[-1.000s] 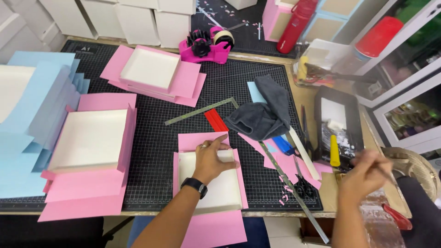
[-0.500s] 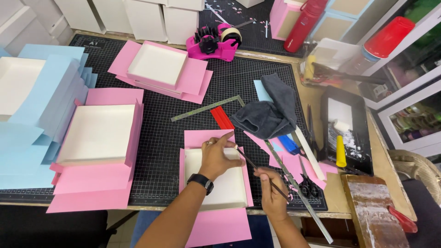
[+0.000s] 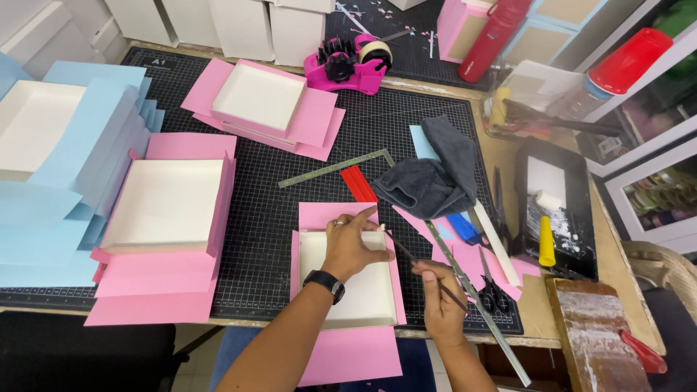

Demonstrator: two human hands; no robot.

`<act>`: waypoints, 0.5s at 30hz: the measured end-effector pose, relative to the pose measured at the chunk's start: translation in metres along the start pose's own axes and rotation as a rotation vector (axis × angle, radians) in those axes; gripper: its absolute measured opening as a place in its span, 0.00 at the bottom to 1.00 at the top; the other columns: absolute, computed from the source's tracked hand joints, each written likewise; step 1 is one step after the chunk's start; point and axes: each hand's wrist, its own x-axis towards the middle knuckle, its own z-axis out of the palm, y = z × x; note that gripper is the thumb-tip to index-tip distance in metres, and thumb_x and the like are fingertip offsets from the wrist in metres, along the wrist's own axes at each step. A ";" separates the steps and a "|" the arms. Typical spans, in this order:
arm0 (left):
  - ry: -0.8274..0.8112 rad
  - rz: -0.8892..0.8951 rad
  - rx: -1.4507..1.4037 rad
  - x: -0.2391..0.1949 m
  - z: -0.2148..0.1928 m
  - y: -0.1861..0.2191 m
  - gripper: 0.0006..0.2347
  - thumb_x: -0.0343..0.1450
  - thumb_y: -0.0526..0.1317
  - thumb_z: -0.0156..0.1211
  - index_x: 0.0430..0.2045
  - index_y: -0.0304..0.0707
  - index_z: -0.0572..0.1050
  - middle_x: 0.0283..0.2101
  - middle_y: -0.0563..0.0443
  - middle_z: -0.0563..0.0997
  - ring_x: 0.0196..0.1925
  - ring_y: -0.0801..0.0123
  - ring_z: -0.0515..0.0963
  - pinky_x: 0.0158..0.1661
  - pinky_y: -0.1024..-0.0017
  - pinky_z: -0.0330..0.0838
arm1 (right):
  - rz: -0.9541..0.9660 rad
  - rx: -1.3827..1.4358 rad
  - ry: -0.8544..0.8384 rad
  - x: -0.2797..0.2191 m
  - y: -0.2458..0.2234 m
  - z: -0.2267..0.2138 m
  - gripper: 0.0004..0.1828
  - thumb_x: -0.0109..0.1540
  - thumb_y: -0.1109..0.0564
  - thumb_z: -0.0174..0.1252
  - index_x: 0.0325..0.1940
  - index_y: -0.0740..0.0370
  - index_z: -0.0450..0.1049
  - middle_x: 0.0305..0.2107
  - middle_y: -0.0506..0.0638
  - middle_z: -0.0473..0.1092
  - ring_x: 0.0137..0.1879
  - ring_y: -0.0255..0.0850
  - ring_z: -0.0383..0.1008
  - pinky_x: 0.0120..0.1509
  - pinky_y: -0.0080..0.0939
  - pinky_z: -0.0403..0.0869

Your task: Assembling handmade boxes by trimming paper edges with scissors and applying adhesive.

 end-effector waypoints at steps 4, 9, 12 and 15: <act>0.005 0.005 0.014 0.000 0.000 -0.002 0.45 0.49 0.59 0.77 0.65 0.55 0.67 0.46 0.64 0.85 0.54 0.64 0.72 0.54 0.63 0.53 | 0.044 -0.047 -0.005 -0.001 0.003 0.000 0.13 0.71 0.55 0.47 0.50 0.65 0.73 0.41 0.55 0.78 0.51 0.44 0.81 0.59 0.41 0.80; -0.003 0.032 -0.143 0.002 -0.005 -0.008 0.37 0.56 0.49 0.75 0.64 0.56 0.68 0.45 0.75 0.84 0.58 0.69 0.74 0.60 0.61 0.50 | -0.010 0.108 0.103 -0.003 -0.010 0.001 0.12 0.73 0.58 0.44 0.52 0.68 0.70 0.40 0.58 0.76 0.49 0.46 0.81 0.59 0.43 0.80; -0.017 0.021 -0.529 -0.008 -0.039 -0.007 0.34 0.64 0.33 0.71 0.67 0.53 0.63 0.50 0.53 0.77 0.45 0.73 0.75 0.28 0.82 0.67 | -0.024 0.134 0.083 0.002 -0.027 0.003 0.12 0.73 0.58 0.44 0.52 0.68 0.70 0.39 0.57 0.75 0.50 0.47 0.81 0.61 0.44 0.80; 0.146 0.201 -0.129 -0.034 -0.095 -0.014 0.26 0.63 0.37 0.73 0.57 0.46 0.72 0.69 0.57 0.72 0.65 0.57 0.70 0.62 0.54 0.57 | -0.005 0.187 0.038 0.000 -0.039 0.018 0.11 0.71 0.59 0.46 0.49 0.68 0.72 0.40 0.57 0.76 0.47 0.45 0.81 0.56 0.44 0.82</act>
